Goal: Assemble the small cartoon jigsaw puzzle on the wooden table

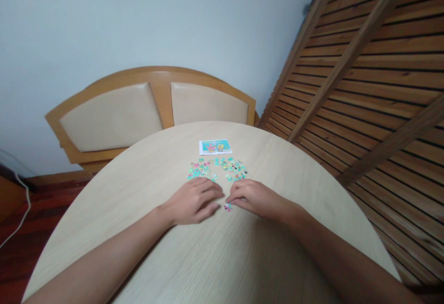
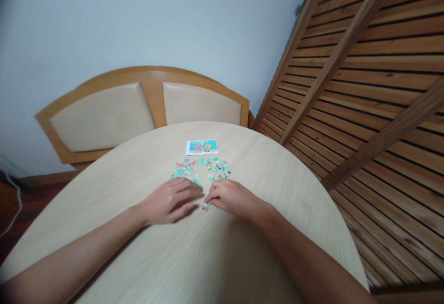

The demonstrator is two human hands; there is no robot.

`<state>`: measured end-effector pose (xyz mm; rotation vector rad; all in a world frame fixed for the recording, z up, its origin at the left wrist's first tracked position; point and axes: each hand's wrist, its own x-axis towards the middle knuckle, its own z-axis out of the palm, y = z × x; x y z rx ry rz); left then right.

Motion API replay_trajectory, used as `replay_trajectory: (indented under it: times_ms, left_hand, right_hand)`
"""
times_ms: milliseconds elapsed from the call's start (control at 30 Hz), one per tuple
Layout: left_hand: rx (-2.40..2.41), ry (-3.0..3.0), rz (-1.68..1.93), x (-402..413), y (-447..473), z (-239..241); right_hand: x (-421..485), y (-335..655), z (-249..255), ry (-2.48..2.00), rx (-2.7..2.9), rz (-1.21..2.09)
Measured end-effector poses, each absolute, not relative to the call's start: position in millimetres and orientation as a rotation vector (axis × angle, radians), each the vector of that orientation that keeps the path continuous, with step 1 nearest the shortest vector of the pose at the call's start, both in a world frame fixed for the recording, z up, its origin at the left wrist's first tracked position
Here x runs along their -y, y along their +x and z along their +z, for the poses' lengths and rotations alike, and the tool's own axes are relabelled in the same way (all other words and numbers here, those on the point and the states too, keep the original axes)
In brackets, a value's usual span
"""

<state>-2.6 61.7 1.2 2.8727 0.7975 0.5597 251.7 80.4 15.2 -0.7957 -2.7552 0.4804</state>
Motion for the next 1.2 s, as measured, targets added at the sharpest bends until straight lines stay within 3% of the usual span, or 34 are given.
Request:
replay_trajectory:
  times_ms: [100, 333, 700, 1200]
  left_hand:
    - [-1.189, 2.802, 0.737, -77, -10, -6]
    - [-1.462, 2.720, 0.532, -96, -14, -27]
    - [-1.093, 2.818, 0.472, -90, -14, -17]
    - [-0.818, 2.945, 0.484, -70, -10, 1]
  right_hand:
    - [-80, 248, 11, -0.775, 2.751, 0.461]
    - [-78, 241, 8, -0.758, 2.737, 0.456]
    - [-77, 241, 7, -0.724, 2.707, 0.461]
    - [-83, 247, -4, -1.088, 2.620, 0.347]
